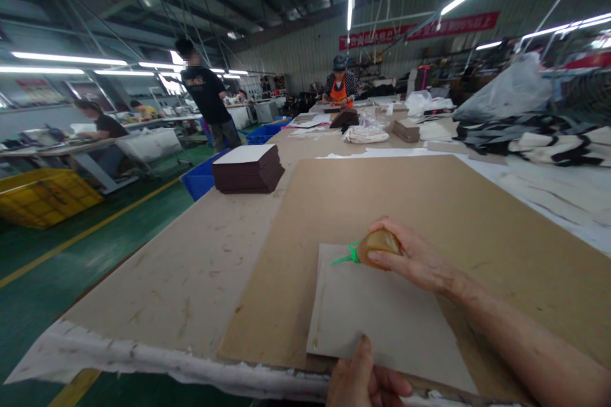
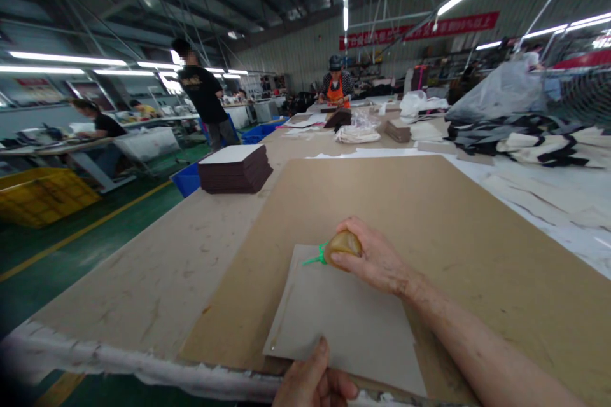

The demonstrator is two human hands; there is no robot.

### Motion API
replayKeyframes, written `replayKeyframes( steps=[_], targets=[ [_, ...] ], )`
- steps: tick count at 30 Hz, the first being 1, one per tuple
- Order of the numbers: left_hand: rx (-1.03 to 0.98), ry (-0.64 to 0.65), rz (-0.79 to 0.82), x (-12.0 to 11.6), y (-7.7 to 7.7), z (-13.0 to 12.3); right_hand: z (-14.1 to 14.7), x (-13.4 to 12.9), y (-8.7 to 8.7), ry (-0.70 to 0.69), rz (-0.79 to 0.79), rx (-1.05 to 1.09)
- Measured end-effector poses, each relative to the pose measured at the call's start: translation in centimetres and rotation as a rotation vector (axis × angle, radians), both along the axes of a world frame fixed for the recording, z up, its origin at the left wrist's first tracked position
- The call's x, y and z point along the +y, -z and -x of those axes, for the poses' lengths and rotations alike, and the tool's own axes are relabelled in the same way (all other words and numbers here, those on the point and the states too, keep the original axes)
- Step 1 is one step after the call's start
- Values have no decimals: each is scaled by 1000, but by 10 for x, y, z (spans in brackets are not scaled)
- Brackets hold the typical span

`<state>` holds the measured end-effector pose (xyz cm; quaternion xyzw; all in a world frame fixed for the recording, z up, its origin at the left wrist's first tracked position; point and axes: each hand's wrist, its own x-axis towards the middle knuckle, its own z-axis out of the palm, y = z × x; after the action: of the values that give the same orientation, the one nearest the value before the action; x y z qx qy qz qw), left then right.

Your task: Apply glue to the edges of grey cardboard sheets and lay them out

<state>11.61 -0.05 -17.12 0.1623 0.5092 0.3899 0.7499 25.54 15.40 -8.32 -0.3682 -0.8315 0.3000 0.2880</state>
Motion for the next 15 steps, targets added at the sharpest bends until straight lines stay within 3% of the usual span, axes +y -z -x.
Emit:
replayKeyframes(
  steps=[7,15],
  targets=[
    [62,-8,13,-1,0,0,3,6,-5,18,-106,-83],
    [73,14,27,0,-2,3,-42,3,-19,103,-128,-208]
  ],
)
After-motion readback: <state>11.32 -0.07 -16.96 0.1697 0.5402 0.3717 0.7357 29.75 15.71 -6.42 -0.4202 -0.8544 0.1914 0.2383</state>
